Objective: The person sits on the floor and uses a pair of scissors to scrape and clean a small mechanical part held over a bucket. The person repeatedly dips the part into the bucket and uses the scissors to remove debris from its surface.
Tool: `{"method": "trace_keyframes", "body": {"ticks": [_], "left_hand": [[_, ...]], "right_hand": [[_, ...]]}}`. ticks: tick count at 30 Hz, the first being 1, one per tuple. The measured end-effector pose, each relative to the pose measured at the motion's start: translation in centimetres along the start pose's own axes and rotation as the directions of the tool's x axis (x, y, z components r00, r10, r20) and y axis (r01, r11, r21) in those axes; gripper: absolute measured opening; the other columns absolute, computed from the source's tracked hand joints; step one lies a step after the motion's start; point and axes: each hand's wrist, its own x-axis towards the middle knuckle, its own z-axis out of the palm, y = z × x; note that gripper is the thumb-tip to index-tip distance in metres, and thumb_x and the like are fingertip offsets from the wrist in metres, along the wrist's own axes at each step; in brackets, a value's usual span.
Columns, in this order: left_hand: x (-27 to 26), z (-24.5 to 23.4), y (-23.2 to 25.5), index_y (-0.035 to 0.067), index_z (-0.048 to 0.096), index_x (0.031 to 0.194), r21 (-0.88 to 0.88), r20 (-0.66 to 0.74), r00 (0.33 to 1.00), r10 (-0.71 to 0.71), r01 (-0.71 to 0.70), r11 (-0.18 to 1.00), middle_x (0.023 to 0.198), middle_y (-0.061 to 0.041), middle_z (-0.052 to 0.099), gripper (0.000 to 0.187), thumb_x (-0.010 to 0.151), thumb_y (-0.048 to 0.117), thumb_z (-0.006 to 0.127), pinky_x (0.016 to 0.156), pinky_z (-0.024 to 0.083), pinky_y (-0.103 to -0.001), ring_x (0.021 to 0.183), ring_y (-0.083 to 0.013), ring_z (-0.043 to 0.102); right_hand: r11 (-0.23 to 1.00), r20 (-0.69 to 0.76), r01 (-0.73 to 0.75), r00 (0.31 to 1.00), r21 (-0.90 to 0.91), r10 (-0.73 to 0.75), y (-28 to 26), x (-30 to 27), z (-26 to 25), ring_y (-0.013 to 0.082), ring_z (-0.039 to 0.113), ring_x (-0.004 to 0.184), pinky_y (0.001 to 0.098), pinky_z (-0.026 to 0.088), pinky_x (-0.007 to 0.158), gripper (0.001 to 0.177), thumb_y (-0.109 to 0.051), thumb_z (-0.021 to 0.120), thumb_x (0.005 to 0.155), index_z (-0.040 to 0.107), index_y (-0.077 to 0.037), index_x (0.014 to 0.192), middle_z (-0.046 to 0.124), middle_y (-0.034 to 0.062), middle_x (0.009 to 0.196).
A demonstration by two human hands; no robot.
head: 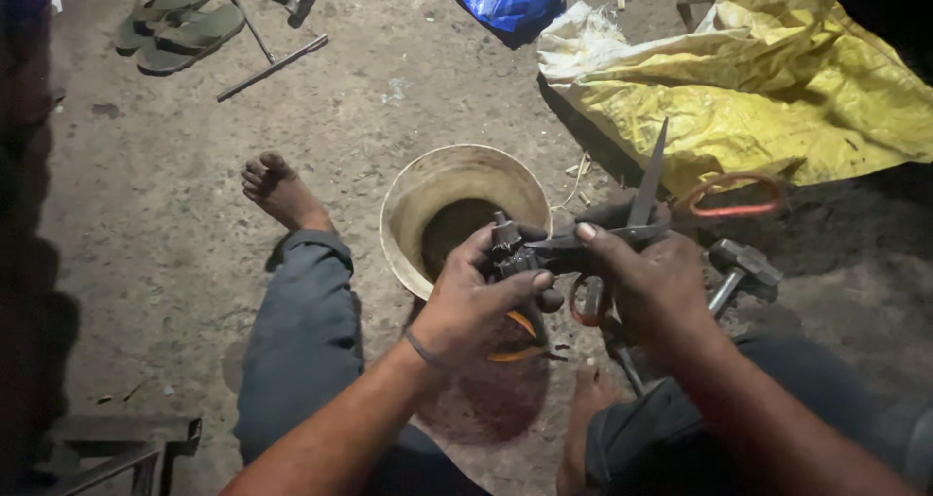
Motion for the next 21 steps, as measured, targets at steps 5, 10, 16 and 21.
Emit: {"method": "trace_keyframes", "body": {"ticks": [5,10,16,21], "left_hand": [[-0.17,0.28,-0.18,-0.001,0.059,0.124,0.018,0.025,1.0,0.01,-0.01,1.0,0.107,-0.006,0.073,0.038,0.088,-0.003,0.072,0.083,0.063,-0.03,0.091,-0.0144,0.073],[-0.12,0.4,-0.45,0.0,0.064,0.122,0.324,-0.02,0.995,0.093,-0.081,0.943,0.104,-0.004,0.072,0.039,0.086,-0.001,0.078,0.081,0.059,-0.026,0.092,-0.0096,0.068],[-0.27,0.81,-0.39,0.001,0.065,0.122,0.736,-0.042,0.926,0.375,-0.225,0.638,0.097,-0.001,0.073,0.048,0.078,0.001,0.082,0.081,0.058,-0.025,0.09,-0.0086,0.07],[-0.22,0.86,0.24,0.0,0.062,0.123,0.449,-0.082,0.981,0.176,-0.121,0.885,0.103,-0.002,0.069,0.045,0.083,0.003,0.081,0.082,0.058,-0.025,0.094,-0.0078,0.066]], "right_hand": [[0.995,0.012,0.083,0.997,-0.055,-0.082,0.65,0.19,-0.21,0.0145,0.069,0.081,0.0305,0.055,0.071,0.023,-0.017,0.074,0.088,0.071,-0.001,0.104,0.075,0.0075,0.09],[0.989,0.044,0.116,0.993,-0.093,-0.113,1.1,0.32,-0.32,0.0134,0.068,0.08,0.0306,0.055,0.071,0.021,-0.016,0.074,0.09,0.072,0.0,0.103,0.074,0.007,0.088],[0.986,0.025,0.089,0.996,-0.139,-0.086,0.75,0.23,0.14,0.015,0.072,0.075,0.0316,0.058,0.069,0.02,-0.014,0.072,0.087,0.071,0.001,0.1,0.076,0.009,0.084],[0.964,0.171,-0.105,0.983,0.244,0.063,0.28,0.66,0.57,0.0211,0.071,0.073,0.0344,0.056,0.069,0.02,-0.013,0.068,0.089,0.069,0.004,0.099,0.074,0.0139,0.084]]}}
